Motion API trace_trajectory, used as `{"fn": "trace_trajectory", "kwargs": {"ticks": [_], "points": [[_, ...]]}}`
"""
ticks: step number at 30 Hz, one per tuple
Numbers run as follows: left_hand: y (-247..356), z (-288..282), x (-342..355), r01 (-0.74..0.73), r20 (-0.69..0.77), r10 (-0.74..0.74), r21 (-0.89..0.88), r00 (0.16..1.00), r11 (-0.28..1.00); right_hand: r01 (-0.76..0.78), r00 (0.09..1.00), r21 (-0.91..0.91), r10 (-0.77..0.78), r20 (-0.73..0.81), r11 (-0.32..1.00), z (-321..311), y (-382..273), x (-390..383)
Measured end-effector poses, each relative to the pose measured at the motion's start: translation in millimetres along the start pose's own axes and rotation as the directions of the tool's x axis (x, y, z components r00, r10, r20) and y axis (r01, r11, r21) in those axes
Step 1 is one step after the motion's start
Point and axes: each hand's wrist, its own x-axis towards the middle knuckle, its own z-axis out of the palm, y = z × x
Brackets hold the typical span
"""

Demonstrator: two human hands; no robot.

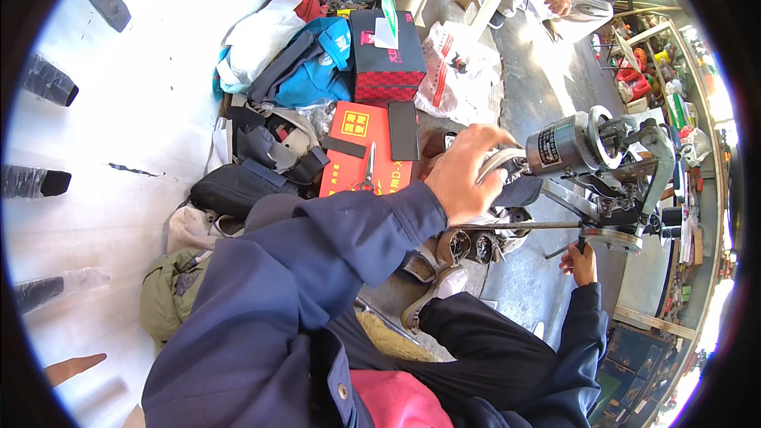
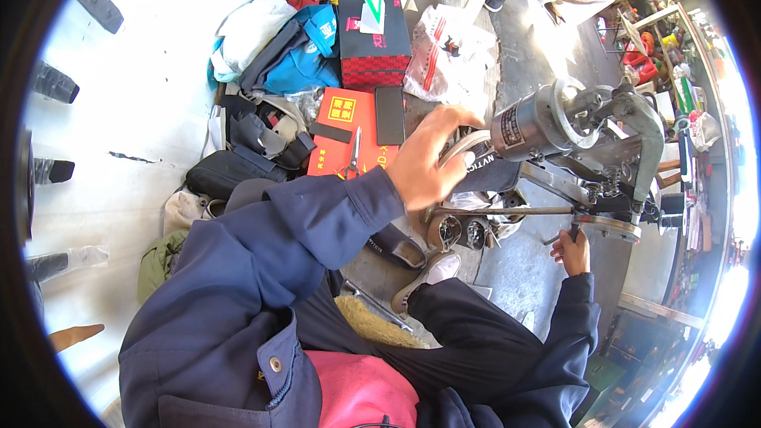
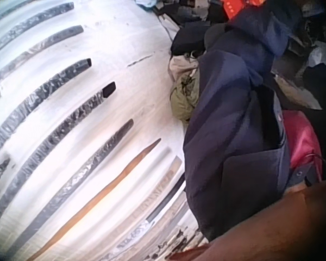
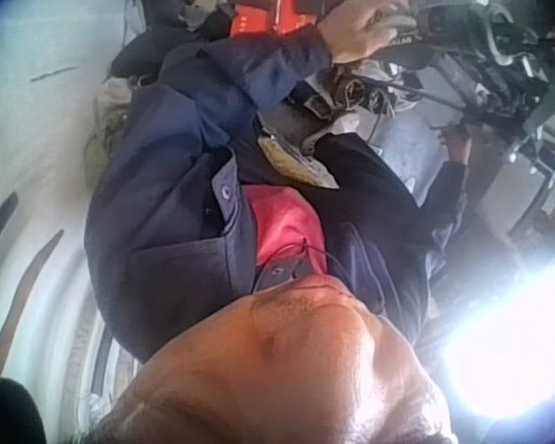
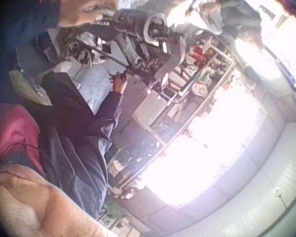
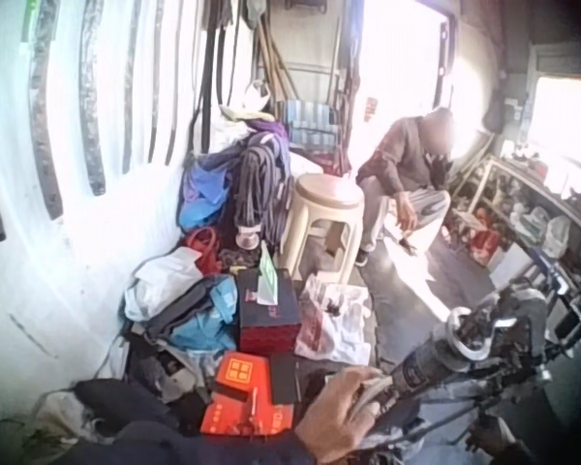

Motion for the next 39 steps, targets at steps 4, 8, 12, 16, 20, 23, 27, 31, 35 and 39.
{"fn": "trace_trajectory", "kwargs": {"ticks": [4,8,12,16,20,23,27,31,35,39], "points": [[-19.2,9.0,4.5,0.475,0.337,-0.34,-0.535,0.878,0.699,0.076,0.996,0.051,-0.077,0.033,0.996,3.1,-8.6,-6.6],[-24.2,11.5,2.3,0.511,0.393,-0.336,-0.545,0.856,0.664,0.218,0.976,0.032,-0.219,0.019,0.975,-10.2,-30.8,-26.3],[-19.4,8.3,0.0,0.464,0.366,-0.307,-0.501,0.878,0.73,0.373,0.891,0.04,-0.346,-0.293,0.927,-64.0,-38.1,-42.2],[-16.2,3.2,1.7,0.438,0.41,-0.26,-0.435,0.874,0.787,0.347,0.804,0.06,-0.264,-0.533,0.936,-106.1,-4.4,-9.4],[-16.1,2.9,2.0,0.465,0.447,-0.256,-0.455,0.857,0.759,0.17,0.812,0.028,-0.124,-0.571,0.985,-91.4,43.7,23.2],[-16.7,5.3,2.0,0.477,0.446,-0.26,-0.489,0.856,0.73,-0.003,0.951,0.018,0.008,-0.308,1.0,-47.3,50.2,27.2],[-16.6,6.5,0.1,0.518,0.457,-0.292,-0.518,0.84,0.68,0.003,0.999,0.135,-0.01,0.05,0.991,-8.0,10.2,3.5],[-18.1,6.7,1.5,0.499,0.449,-0.282,-0.493,0.848,0.713,0.228,0.969,0.418,-0.248,-0.008,0.88,-30.1,-26.5,-34.0],[-19.2,9.6,3.1,0.419,0.426,-0.198,-0.521,0.882,0.744,0.228,0.97,0.89,-0.014,-0.243,0.394,-78.2,-42.6,-43.5],[-20.3,11.5,5.9,0.449,0.407,-0.252,-0.513,0.878,0.732,0.228,0.973,0.928,-0.096,-0.208,0.295,-57.2,-56.7,-56.9]]}}
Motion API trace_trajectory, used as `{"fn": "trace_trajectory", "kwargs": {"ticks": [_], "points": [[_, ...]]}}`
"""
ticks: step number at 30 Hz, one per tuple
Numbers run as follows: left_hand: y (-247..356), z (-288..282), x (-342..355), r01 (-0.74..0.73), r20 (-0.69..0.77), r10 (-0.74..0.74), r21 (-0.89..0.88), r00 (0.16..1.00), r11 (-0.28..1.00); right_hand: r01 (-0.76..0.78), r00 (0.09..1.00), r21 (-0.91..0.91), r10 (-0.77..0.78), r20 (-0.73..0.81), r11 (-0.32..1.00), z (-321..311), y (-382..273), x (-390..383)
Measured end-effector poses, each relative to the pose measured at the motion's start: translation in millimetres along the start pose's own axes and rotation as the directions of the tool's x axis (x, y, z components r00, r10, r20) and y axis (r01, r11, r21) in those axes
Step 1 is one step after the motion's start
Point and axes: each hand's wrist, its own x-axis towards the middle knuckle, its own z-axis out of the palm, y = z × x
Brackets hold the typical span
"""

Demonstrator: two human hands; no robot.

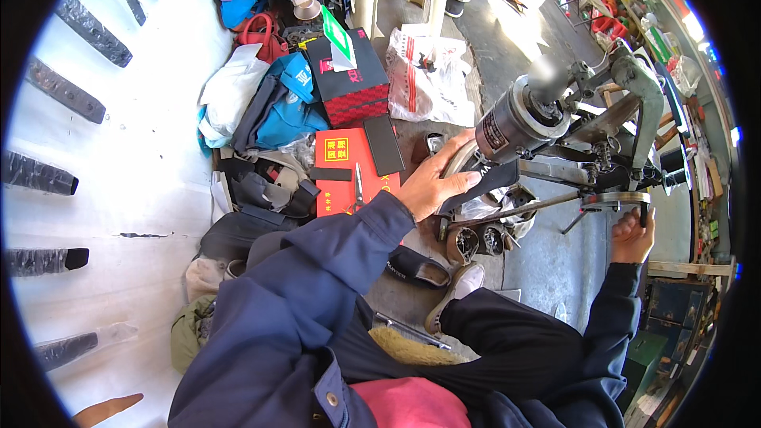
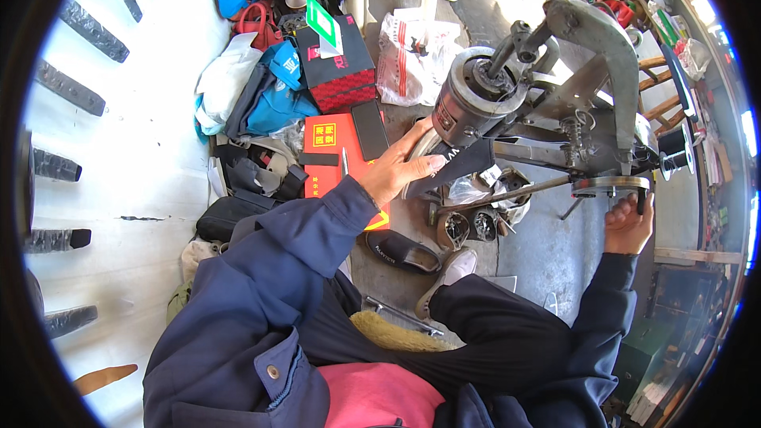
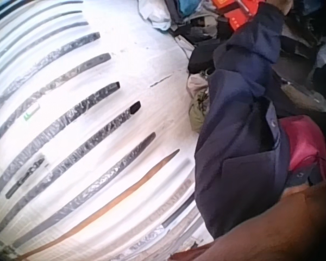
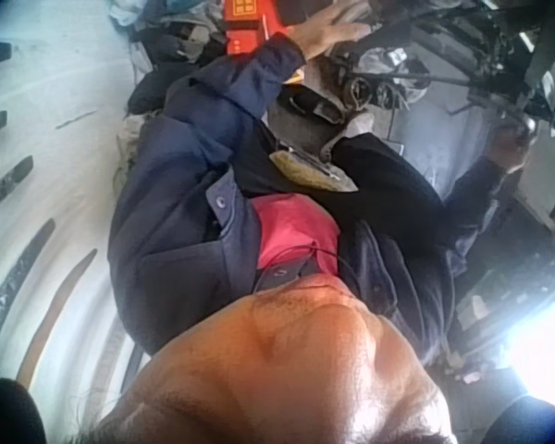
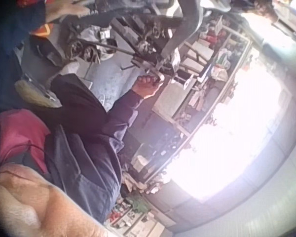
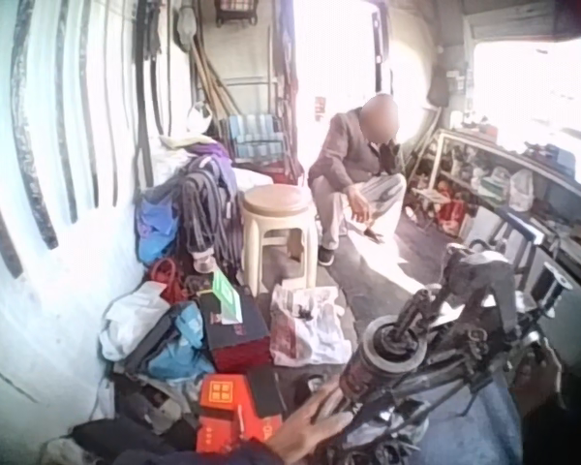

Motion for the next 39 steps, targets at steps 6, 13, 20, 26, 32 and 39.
{"fn": "trace_trajectory", "kwargs": {"ticks": [6,13,20,26,32,39], "points": [[-0.5,0.7,15.4,0.004,-0.051,0.001,0.1,0.999,0.995,0.079,0.917,-0.556,0.159,0.366,0.827,97.9,61.2,-68.4],[-0.2,0.3,22.5,0.006,-0.035,0.001,0.21,0.999,0.978,0.518,0.825,-0.729,-0.486,0.288,0.447,105.5,105.4,35.2],[-8.5,4.6,19.5,0.05,-0.061,-0.044,0.097,0.997,0.994,0.623,0.751,-0.635,-0.576,0.323,0.456,90.9,173.5,92.3],[-12.3,7.0,23.1,-0.069,-0.053,0.073,0.084,0.996,0.994,0.669,0.451,-0.642,-0.482,0.751,-0.375,157.0,166.7,37.2],[-14.8,15.0,10.4,-0.122,-0.078,0.131,0.109,0.988,0.987,0.459,0.85,-0.887,-0.312,0.424,0.044,185.0,135.3,5.3],[-18.1,19.5,-0.4,-0.083,-0.153,0.109,0.166,0.982,0.983,0.712,0.633,-0.695,-0.52,0.574,0.099,184.8,103.9,-77.4]]}}
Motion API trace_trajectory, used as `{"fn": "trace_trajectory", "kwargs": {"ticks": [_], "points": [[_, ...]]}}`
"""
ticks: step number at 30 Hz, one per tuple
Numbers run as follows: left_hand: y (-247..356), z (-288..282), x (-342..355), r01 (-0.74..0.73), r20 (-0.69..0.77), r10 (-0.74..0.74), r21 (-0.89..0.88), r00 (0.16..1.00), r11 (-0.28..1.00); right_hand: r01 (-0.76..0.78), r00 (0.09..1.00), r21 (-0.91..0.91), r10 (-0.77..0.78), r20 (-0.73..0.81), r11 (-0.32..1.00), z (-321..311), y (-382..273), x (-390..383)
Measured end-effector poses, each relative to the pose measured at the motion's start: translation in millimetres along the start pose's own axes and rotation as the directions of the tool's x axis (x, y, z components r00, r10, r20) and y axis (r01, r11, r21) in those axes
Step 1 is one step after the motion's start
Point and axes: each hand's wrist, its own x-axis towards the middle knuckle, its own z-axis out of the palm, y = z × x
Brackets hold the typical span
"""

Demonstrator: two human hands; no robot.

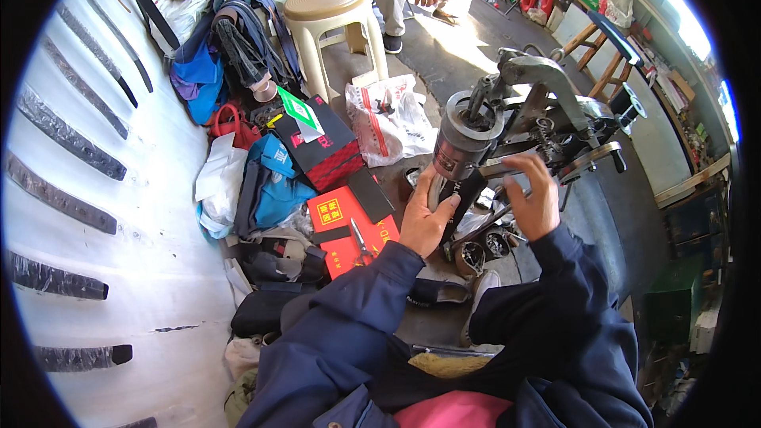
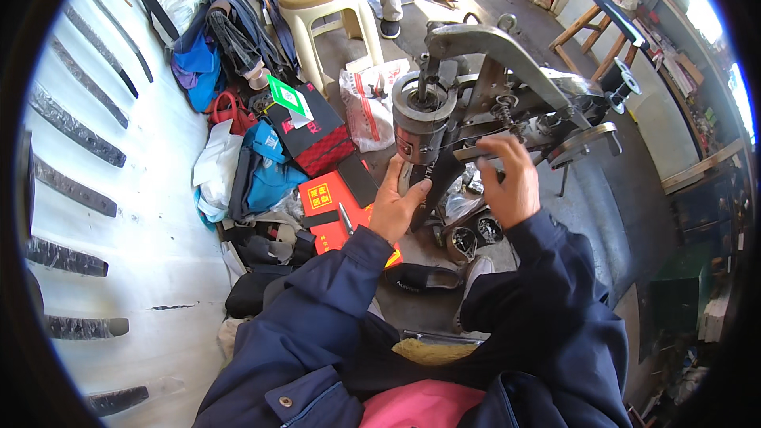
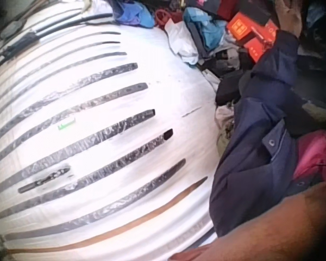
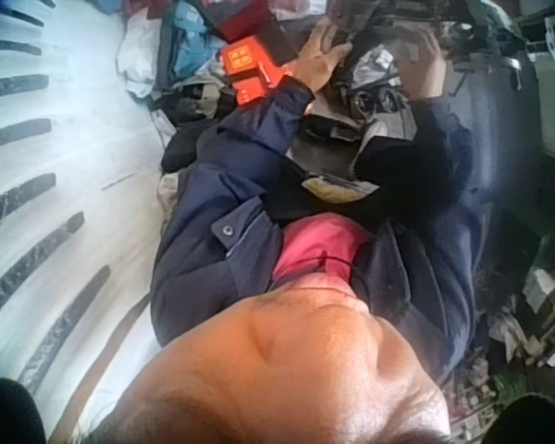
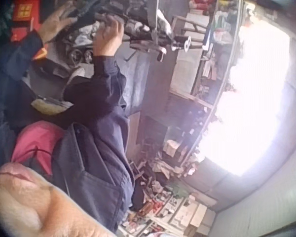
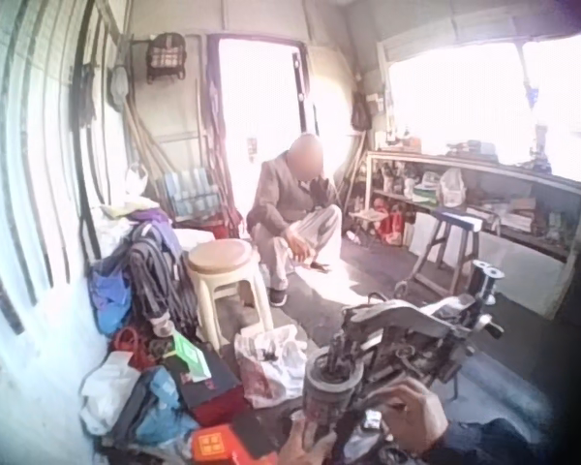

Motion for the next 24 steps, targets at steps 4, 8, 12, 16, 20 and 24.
{"fn": "trace_trajectory", "kwargs": {"ticks": [4,8,12,16,20,24], "points": [[1.6,0.5,1.6,0.011,-0.004,-0.011,0.05,1.0,0.999,-0.121,0.985,0.142,0.101,0.142,0.982,-28.2,-40.7,-24.1],[4.7,2.0,-0.2,0.002,0.004,-0.002,-0.012,1.0,1.0,-0.086,0.99,0.188,0.063,0.125,0.978,-51.6,-70.4,-19.5],[7.7,4.9,-2.9,0.01,-0.002,-0.01,-0.077,1.0,0.997,0.003,0.989,0.132,-0.023,0.147,0.991,-70.3,-96.3,-0.5],[10.3,6.5,-2.6,-0.066,-0.025,0.066,-0.002,0.997,0.998,0.025,0.965,-0.016,-0.02,0.263,1.0,-82.2,-112.7,18.1],[9.2,5.0,-3.1,-0.102,-0.01,0.102,0.004,0.995,0.995,0.061,0.942,-0.162,-0.003,0.334,0.985,-86.0,-119.6,34.8],[2.1,5.2,-0.6,-0.025,-0.019,0.024,-0.097,1.0,0.995,0.128,0.923,-0.332,0.01,0.385,0.934,-79.6,-123.5,49.0]]}}
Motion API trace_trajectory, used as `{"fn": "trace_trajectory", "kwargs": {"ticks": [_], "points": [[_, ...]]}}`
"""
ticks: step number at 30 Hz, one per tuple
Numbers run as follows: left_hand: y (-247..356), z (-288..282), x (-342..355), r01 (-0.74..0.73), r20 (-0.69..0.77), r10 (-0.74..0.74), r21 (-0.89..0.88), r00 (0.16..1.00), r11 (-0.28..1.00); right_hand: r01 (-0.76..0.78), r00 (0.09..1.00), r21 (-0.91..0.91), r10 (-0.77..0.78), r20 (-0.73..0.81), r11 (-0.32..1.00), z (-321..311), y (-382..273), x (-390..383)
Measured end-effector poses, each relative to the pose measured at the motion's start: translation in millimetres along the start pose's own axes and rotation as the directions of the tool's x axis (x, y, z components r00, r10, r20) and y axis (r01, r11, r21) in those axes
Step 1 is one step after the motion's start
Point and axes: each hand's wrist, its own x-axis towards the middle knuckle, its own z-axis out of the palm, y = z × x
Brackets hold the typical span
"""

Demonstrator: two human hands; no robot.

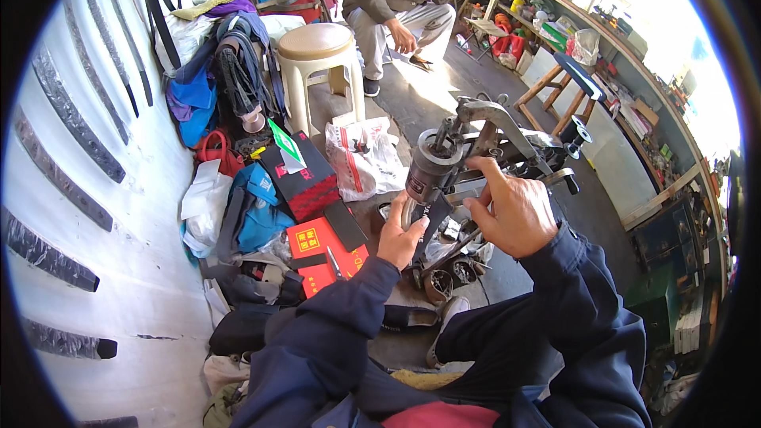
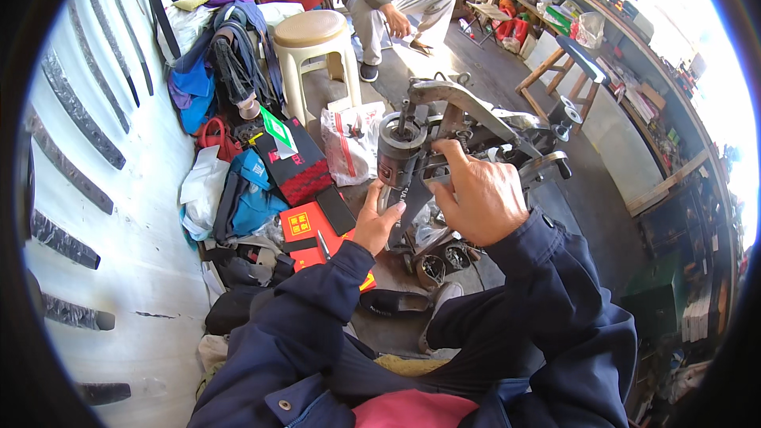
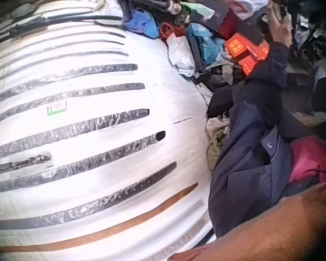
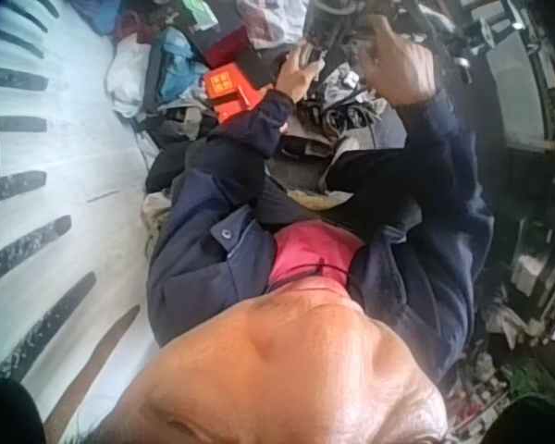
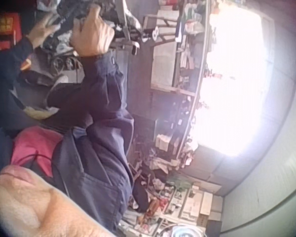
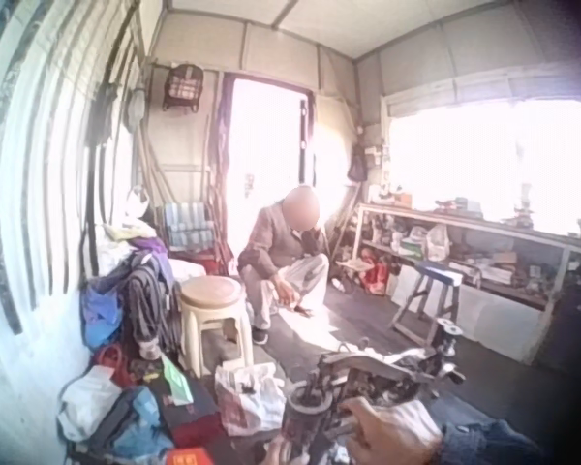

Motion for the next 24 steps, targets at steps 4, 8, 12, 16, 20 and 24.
{"fn": "trace_trajectory", "kwargs": {"ticks": [4,8,12,16,20,24], "points": [[-3.9,-1.0,3.1,-0.008,0.0,0.008,0.054,1.0,0.999,0.049,0.999,0.022,-0.049,-0.014,0.999,7.0,-5.8,7.9],[-1.9,-3.1,1.4,-0.023,0.024,0.022,0.043,0.999,0.999,0.078,0.997,0.188,-0.072,-0.039,0.979,18.7,-9.7,4.5],[-2.1,-4.0,0.8,-0.014,0.025,0.012,0.053,1.0,0.998,0.041,0.997,0.363,-0.012,-0.082,0.931,33.6,-9.3,-2.6],[0.3,-2.4,3.5,-0.118,0.043,0.114,0.102,0.993,0.988,-0.019,0.991,0.571,0.092,-0.1,0.821,49.6,-13.6,-9.9],[12.8,-2.3,-0.5,0.057,0.05,-0.057,0.002,0.997,0.998,0.048,0.957,0.711,0.171,-0.234,0.702,58.3,-14.7,-19.7],[18.3,-3.5,-2.7,-0.005,-0.018,0.01,0.281,1.0,0.96,0.039,0.893,0.72,0.3,-0.336,0.693,80.6,9.2,-52.5]]}}
